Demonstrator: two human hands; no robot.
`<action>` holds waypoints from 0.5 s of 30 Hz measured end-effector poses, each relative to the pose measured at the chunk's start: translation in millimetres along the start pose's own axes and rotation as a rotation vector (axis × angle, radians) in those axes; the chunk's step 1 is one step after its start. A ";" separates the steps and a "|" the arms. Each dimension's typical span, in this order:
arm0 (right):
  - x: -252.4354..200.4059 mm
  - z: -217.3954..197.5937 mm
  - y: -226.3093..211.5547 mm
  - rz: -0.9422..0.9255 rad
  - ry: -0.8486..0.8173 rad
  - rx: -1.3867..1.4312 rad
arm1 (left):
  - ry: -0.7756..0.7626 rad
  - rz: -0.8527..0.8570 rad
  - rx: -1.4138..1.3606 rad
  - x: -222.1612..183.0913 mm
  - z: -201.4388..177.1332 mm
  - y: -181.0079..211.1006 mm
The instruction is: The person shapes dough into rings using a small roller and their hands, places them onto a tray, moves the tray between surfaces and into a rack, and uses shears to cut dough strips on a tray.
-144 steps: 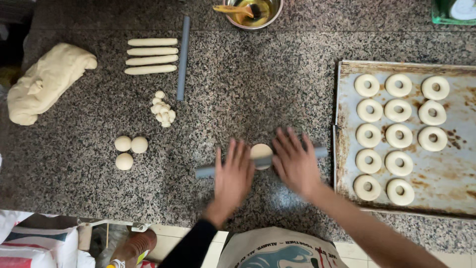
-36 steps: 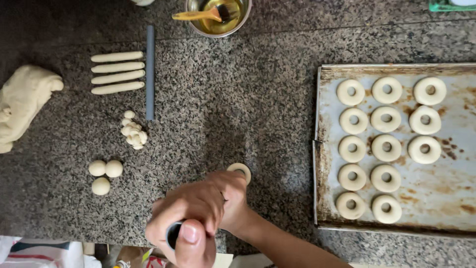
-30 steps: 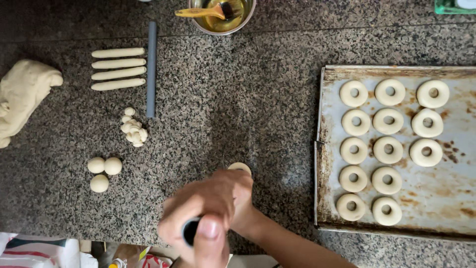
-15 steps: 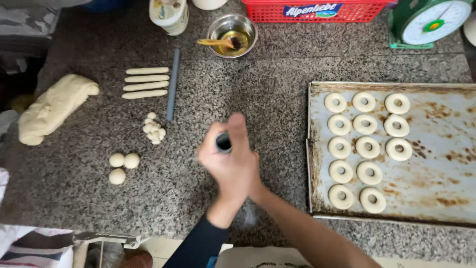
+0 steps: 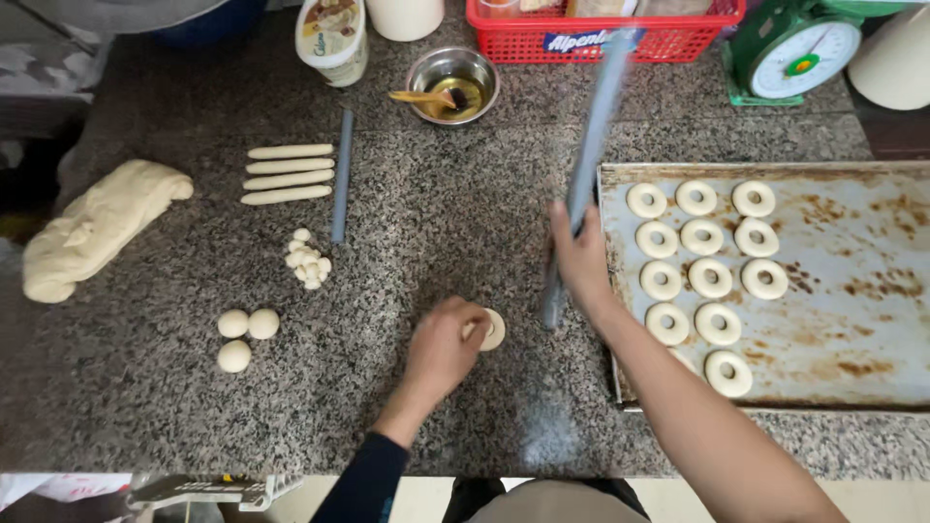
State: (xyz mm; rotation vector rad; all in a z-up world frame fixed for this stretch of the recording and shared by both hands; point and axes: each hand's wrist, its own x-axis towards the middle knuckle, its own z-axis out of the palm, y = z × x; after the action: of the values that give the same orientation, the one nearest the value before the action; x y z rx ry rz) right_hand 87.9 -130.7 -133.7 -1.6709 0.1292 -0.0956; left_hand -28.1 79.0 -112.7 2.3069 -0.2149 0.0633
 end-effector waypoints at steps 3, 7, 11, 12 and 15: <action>-22.9 -8.0 49.6 0.055 -0.020 -0.564 | -0.054 0.021 0.133 -5.4 40.1 -31.3; -66.2 -10.3 84.4 -0.336 -0.104 -0.835 | -0.013 0.152 0.313 -4.4 64.4 -52.9; -85.7 -2.1 64.6 -0.322 -0.143 -0.974 | 0.005 0.169 0.278 -10.2 50.0 -46.2; -87.1 0.8 54.7 -0.337 -0.151 -0.991 | 0.039 0.126 0.160 -14.5 39.7 -44.2; -92.6 12.8 22.7 -0.292 -0.102 -1.094 | 0.290 0.064 -0.015 -21.1 -5.1 -56.0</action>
State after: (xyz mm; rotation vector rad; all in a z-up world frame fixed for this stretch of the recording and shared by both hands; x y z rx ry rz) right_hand -2.6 -107.3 -156.4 -2.7761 -0.1831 -0.1775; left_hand -39.0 122.8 -152.3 2.2437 -0.1400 0.4238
